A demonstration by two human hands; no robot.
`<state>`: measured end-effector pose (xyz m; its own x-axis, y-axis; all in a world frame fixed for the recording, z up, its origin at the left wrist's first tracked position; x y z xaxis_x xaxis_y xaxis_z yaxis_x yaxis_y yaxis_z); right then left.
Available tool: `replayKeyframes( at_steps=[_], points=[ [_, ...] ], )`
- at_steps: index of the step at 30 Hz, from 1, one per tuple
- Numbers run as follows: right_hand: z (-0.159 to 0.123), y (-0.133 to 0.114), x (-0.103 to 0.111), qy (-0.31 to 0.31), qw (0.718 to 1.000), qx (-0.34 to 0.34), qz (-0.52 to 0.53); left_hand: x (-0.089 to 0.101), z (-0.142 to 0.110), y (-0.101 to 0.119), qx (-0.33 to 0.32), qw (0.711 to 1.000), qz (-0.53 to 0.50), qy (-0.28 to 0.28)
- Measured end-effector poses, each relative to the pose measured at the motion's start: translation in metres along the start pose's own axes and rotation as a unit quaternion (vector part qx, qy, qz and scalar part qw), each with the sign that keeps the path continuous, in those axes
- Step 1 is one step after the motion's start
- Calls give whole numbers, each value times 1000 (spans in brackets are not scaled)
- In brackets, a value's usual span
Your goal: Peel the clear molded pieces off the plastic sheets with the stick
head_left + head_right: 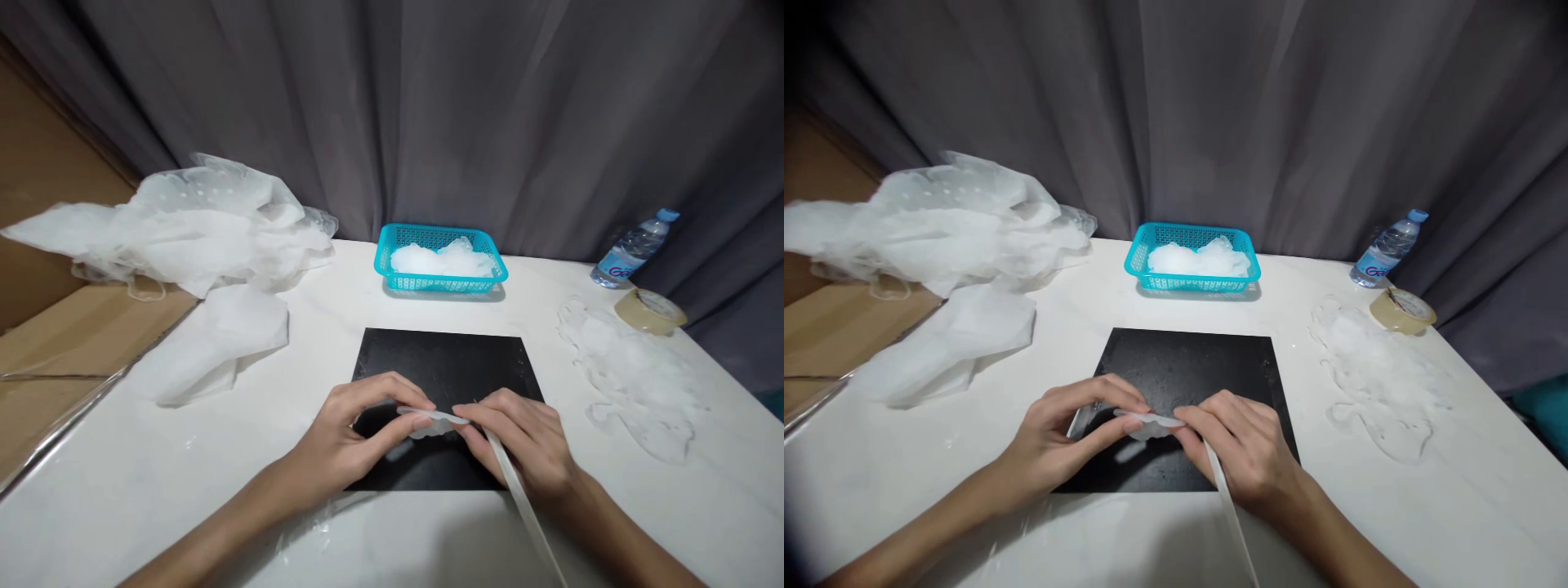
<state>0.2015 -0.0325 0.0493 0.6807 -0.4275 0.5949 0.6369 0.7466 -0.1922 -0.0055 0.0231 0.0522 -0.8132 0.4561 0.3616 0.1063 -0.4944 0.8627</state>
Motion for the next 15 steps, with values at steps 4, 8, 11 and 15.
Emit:
replayKeyframes(
  at_steps=[4, 8, 11, 15],
  points=[
    [2, -2, 1, 7, 1000, -2, 7, 0, 2, 2, -4, 1000, 6, -8],
    [3, -4, 1, 4, 1000, -2, 5, -1, 2, 4, -22, 999, 29, -16],
    [3, -6, -1, 3, 1000, -6, 11, -4, 1, 5, -39, 997, 55, -31],
    [3, -7, -1, 6, 1000, -7, 22, -8, 3, 6, -62, 996, 48, -47]
  ],
)
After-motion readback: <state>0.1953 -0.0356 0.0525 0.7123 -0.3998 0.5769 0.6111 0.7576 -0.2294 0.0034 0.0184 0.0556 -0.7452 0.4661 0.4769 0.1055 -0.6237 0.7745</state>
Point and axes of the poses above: each hand's wrist, its own z-axis towards the middle knuckle, its own x-axis out of the back of the hand, y = z × x, the point moved 4 cm from there along z, towards the middle knuckle, and after that the axes turned 1 degree about -z, right-handed, at the moved point
